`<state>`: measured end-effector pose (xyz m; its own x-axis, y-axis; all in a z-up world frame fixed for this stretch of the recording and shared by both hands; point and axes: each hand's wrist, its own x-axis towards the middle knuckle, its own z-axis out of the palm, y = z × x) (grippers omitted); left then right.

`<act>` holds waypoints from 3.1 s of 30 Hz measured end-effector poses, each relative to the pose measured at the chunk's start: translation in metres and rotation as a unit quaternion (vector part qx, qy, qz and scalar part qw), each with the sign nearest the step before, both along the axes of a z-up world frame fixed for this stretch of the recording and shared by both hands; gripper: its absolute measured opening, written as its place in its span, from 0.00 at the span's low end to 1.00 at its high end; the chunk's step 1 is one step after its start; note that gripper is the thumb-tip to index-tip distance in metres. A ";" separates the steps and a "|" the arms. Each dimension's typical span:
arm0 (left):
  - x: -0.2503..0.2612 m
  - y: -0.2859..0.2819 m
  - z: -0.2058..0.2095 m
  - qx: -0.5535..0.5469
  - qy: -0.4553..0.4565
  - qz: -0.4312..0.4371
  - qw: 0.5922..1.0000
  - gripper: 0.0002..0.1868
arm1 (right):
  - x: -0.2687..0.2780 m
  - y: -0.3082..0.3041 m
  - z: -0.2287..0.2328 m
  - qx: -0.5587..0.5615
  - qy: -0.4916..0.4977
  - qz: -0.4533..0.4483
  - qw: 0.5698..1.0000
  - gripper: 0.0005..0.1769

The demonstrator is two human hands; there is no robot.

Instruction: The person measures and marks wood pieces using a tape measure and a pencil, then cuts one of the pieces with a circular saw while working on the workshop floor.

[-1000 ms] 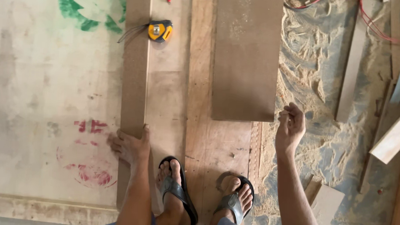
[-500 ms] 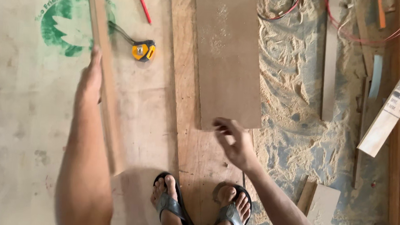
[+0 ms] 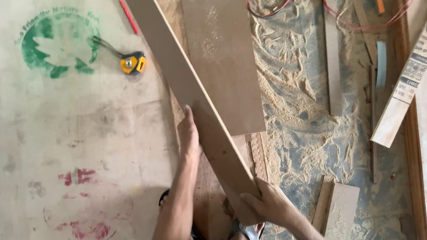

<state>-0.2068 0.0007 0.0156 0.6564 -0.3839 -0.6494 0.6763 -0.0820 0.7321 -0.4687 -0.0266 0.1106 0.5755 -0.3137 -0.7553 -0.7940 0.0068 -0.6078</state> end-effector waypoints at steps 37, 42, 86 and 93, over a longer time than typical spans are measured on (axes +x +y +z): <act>-0.017 -0.045 -0.053 -0.017 -0.268 -0.125 0.955 0.29 | 0.108 -0.072 -0.117 -0.093 -0.189 -0.317 0.925 0.23; -0.016 -0.032 -0.068 -0.003 -0.278 -0.170 0.945 0.31 | 0.068 -0.026 -0.133 0.123 -0.247 -0.423 0.863 0.20; -0.026 0.021 -0.081 0.132 -0.623 -0.461 0.619 0.61 | 0.061 -0.027 -0.136 0.027 -0.205 -0.521 0.828 0.13; -0.026 0.017 -0.072 0.149 -0.613 -0.478 0.611 0.61 | 0.061 -0.029 -0.138 0.031 -0.207 -0.516 0.830 0.13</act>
<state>-0.2330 0.0176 -0.0560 0.2864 -0.9577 -0.0284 -0.8276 -0.2623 0.4963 -0.4080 -0.0553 -0.0269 0.2383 -0.7689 -0.5933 -0.0686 0.5960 -0.8000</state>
